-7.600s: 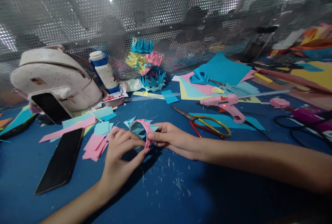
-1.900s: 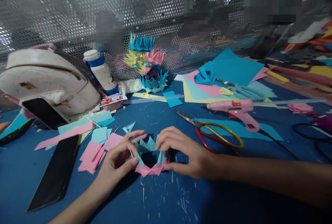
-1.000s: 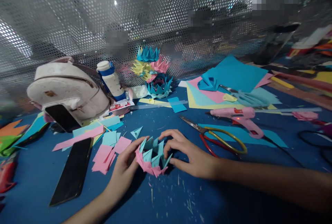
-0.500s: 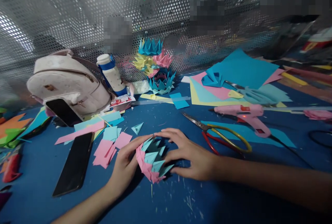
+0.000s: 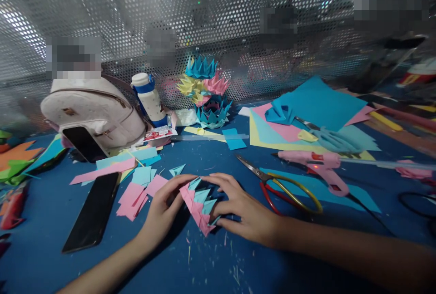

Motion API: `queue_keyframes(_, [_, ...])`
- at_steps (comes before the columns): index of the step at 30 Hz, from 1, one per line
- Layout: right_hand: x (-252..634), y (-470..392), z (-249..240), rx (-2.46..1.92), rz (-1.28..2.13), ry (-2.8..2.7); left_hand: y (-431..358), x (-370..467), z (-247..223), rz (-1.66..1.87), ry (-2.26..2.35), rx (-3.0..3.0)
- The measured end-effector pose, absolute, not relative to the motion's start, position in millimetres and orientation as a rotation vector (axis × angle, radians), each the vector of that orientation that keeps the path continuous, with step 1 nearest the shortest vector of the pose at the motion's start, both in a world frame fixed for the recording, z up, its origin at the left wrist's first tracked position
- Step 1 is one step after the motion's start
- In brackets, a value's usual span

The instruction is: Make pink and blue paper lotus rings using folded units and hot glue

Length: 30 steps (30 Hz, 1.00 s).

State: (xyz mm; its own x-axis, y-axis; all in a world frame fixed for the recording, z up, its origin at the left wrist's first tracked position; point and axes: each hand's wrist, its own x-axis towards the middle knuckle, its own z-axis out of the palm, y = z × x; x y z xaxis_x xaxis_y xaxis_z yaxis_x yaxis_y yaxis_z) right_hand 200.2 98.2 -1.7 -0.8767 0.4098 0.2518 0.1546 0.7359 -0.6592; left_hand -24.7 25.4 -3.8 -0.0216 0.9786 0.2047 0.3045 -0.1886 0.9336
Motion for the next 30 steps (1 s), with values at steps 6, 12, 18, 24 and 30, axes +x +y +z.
queue_keyframes(6, [202.1,95.7,-0.3,-0.368,0.832,-2.405,26.1,-25.4,-5.7,1.213,1.362,1.524])
queue_keyframes(12, [201.1,94.7,1.8,-0.202,0.832,-2.342,24.3,-25.5,-8.3,1.204,1.391,1.413])
queue_keyframes(18, [201.4,93.4,2.2,-0.197,0.874,-2.403,24.9,-26.2,-10.3,1.213,1.389,1.419])
queue_keyframes(24, [202.4,93.8,2.2,-0.217,0.938,-2.442,24.1,-28.0,-11.8,1.224,1.371,1.424])
queue_keyframes(30, [200.9,94.9,1.1,-0.190,0.955,-2.443,23.5,-28.8,-12.2,1.229,1.361,1.424])
